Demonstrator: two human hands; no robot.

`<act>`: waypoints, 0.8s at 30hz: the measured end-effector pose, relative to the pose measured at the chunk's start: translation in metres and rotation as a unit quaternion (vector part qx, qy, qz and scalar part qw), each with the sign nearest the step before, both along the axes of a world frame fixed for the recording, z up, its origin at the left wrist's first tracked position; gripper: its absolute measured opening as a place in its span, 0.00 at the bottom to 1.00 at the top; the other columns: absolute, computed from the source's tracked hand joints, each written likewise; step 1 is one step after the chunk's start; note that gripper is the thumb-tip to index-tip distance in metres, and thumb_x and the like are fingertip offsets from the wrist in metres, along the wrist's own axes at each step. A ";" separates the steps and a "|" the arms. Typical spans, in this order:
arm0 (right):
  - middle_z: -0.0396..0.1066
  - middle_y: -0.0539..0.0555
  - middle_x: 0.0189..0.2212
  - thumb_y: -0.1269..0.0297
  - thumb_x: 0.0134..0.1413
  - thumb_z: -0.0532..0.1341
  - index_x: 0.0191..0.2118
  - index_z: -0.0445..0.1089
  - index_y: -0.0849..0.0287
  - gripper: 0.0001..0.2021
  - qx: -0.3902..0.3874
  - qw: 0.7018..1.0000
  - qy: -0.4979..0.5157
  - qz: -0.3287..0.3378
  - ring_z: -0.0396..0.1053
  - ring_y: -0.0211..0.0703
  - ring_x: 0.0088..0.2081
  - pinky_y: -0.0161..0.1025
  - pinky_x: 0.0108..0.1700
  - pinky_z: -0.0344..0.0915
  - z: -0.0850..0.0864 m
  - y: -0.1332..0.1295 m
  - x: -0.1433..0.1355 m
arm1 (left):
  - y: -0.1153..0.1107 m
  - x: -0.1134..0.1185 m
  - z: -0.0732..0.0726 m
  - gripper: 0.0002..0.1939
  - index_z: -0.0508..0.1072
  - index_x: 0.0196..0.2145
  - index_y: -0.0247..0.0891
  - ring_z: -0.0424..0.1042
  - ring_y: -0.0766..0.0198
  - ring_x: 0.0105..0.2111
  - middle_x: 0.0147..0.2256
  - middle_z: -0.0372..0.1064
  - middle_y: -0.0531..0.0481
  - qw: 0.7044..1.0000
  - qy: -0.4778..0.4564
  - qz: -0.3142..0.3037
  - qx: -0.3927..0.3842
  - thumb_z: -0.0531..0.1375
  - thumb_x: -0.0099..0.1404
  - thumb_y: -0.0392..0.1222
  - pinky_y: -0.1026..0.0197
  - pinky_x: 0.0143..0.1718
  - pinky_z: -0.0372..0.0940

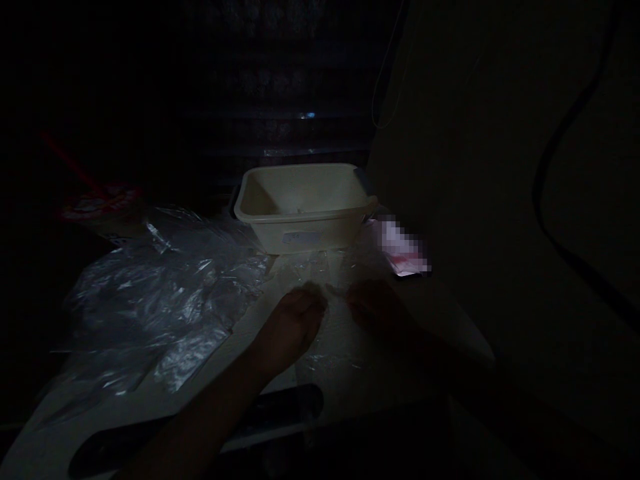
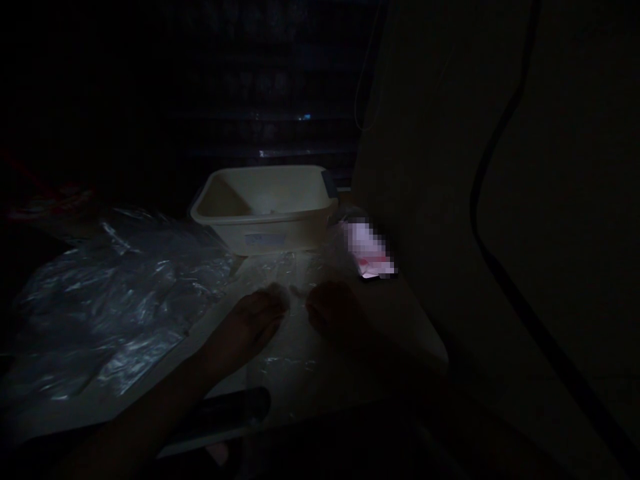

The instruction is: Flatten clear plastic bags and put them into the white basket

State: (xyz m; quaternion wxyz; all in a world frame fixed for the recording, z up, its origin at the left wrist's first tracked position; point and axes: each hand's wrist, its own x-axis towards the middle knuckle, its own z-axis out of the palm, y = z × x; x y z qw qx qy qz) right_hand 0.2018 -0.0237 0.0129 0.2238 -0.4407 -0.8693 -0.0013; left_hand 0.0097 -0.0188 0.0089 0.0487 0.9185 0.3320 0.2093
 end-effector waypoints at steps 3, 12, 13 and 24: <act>0.68 0.57 0.29 0.70 0.46 0.51 0.29 0.66 0.64 0.08 -0.015 0.999 0.009 0.036 0.62 0.42 0.32 0.40 0.35 0.56 -0.001 -0.001 0.001 | 0.000 0.000 0.000 0.11 0.67 0.37 0.32 0.61 0.60 0.40 0.38 0.64 0.43 1.000 0.012 -0.009 -0.001 0.48 0.59 0.34 0.55 0.42 0.57; 0.68 0.53 0.37 0.72 0.45 0.52 0.28 0.65 0.60 0.06 -0.014 0.995 0.027 0.095 0.60 0.42 0.44 0.42 0.40 0.53 -0.007 0.001 0.002 | -0.001 -0.002 0.000 0.14 0.65 0.41 0.32 0.57 0.57 0.42 0.41 0.61 0.41 1.000 0.030 0.005 -0.006 0.48 0.58 0.36 0.53 0.44 0.55; 0.68 0.53 0.38 0.72 0.45 0.52 0.29 0.65 0.60 0.06 -0.012 0.995 0.021 0.098 0.60 0.42 0.45 0.42 0.40 0.53 -0.007 0.001 0.002 | -0.001 -0.002 0.000 0.14 0.65 0.41 0.32 0.57 0.57 0.42 0.41 0.61 0.41 1.000 0.029 0.004 -0.007 0.48 0.58 0.36 0.54 0.43 0.55; 0.66 0.56 0.42 0.74 0.45 0.51 0.40 0.64 0.60 0.14 0.011 0.989 0.028 0.145 0.59 0.40 0.46 0.42 0.43 0.53 -0.012 0.000 0.003 | -0.002 -0.001 0.002 0.14 0.65 0.41 0.34 0.59 0.58 0.40 0.39 0.61 0.42 1.000 0.017 -0.002 -0.009 0.48 0.58 0.36 0.53 0.40 0.56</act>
